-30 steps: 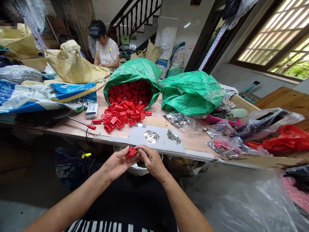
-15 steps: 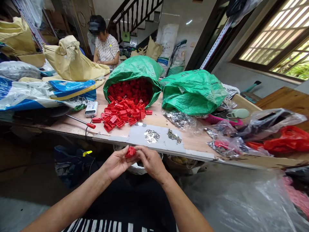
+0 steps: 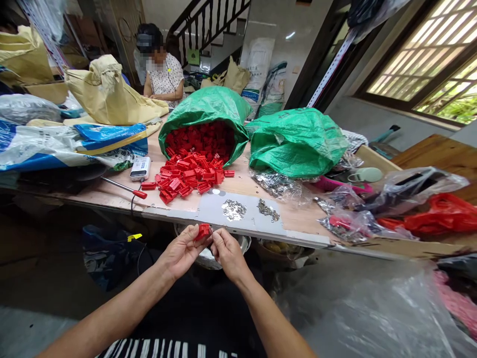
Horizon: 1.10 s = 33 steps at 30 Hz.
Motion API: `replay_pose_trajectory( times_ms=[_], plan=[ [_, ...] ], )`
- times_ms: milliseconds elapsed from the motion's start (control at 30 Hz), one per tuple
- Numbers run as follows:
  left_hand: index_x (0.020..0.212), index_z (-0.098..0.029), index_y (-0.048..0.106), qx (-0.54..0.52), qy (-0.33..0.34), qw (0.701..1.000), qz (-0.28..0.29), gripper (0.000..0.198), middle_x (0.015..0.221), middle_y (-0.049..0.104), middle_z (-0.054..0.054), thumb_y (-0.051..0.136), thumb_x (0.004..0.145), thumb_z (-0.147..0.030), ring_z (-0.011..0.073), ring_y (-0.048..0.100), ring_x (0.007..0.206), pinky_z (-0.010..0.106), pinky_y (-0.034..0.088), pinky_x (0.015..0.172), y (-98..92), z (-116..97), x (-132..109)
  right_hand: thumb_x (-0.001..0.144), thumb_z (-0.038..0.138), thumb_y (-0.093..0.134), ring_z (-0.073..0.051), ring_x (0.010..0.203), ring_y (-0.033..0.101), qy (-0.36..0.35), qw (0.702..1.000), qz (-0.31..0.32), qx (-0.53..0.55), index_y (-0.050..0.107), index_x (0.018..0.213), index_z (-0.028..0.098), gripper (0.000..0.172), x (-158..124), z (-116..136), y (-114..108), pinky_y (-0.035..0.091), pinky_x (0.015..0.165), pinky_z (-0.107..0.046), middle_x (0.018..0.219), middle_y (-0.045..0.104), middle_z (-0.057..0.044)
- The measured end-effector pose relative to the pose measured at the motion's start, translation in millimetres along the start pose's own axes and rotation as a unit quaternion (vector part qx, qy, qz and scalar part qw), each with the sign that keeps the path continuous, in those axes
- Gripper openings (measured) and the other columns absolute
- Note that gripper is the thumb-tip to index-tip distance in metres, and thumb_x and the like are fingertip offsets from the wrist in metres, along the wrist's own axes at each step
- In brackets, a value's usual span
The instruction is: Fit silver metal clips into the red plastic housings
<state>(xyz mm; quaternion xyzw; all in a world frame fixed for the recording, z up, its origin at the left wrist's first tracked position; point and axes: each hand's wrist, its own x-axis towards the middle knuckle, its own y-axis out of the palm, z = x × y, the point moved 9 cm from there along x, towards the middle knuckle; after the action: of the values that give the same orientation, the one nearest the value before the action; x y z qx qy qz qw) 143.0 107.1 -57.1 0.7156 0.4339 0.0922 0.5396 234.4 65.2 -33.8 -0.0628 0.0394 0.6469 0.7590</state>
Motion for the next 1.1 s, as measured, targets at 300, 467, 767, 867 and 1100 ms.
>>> replay_pose_trajectory(
  times_ms=[300, 467, 767, 867, 1100],
  plan=[
    [0.064, -0.015, 0.049, 0.016, 0.066, 0.997, -0.025, 0.035, 0.073, 0.069, 0.003, 0.083, 0.061, -0.020, 0.0133, 0.066, 0.077, 0.025, 0.050, 0.079, -2.6, 2.2, 1.0, 0.084, 0.060, 0.047, -0.004, 0.037, 0.024, 0.033, 0.997, -0.019, 0.070, 0.044, 0.076, 0.019, 0.042, 3.0, -14.2, 12.6, 0.020, 0.035, -0.016, 0.049, 0.035, 0.009],
    [0.063, -0.015, 0.048, 0.003, 0.082, 0.996, -0.033, 0.036, 0.073, 0.069, 0.003, 0.084, 0.059, -0.020, 0.0128, 0.066, 0.077, 0.023, 0.050, 0.078, -6.9, 5.3, 4.0, 0.085, 0.059, 0.046, -0.004, 0.037, 0.023, 0.027, 0.997, -0.032, 0.070, 0.043, 0.075, 0.019, 0.041, 4.1, -20.0, 13.4, 0.019, 0.035, -0.017, 0.048, 0.035, 0.009],
    [0.062, -0.014, 0.049, -0.019, 0.053, 0.996, -0.070, 0.036, 0.073, 0.070, 0.005, 0.085, 0.057, -0.021, 0.0155, 0.067, 0.075, 0.027, 0.051, 0.077, -19.7, 15.0, 7.9, 0.088, 0.058, 0.043, -0.005, 0.038, 0.026, 0.010, 0.999, -0.033, 0.015, 0.043, 0.074, 0.019, 0.041, 7.9, -34.0, 9.1, 0.022, 0.038, -0.018, 0.048, 0.034, 0.008],
    [0.064, -0.014, 0.049, -0.011, 0.039, 0.995, -0.089, 0.032, 0.074, 0.069, 0.005, 0.080, 0.064, -0.019, 0.0153, 0.067, 0.074, 0.030, 0.050, 0.081, -32.9, 23.5, 12.3, 0.088, 0.057, 0.043, -0.006, 0.040, 0.028, 0.008, 0.999, -0.036, -0.027, 0.046, 0.076, 0.019, 0.040, 11.8, -43.0, -1.0, 0.024, 0.039, -0.019, 0.050, 0.037, 0.007],
    [0.089, -0.015, 0.052, 0.056, -0.066, 0.984, -0.154, 0.017, 0.082, 0.068, 0.006, 0.065, 0.081, -0.022, 0.0180, 0.068, 0.076, 0.032, 0.047, 0.079, -73.1, 50.5, 26.0, 0.090, 0.052, 0.039, -0.011, 0.048, 0.042, -0.027, 0.981, -0.078, -0.174, 0.053, 0.081, 0.019, 0.037, 28.4, -22.6, -31.9, 0.034, 0.048, -0.022, 0.055, 0.048, 0.004]
  ],
)
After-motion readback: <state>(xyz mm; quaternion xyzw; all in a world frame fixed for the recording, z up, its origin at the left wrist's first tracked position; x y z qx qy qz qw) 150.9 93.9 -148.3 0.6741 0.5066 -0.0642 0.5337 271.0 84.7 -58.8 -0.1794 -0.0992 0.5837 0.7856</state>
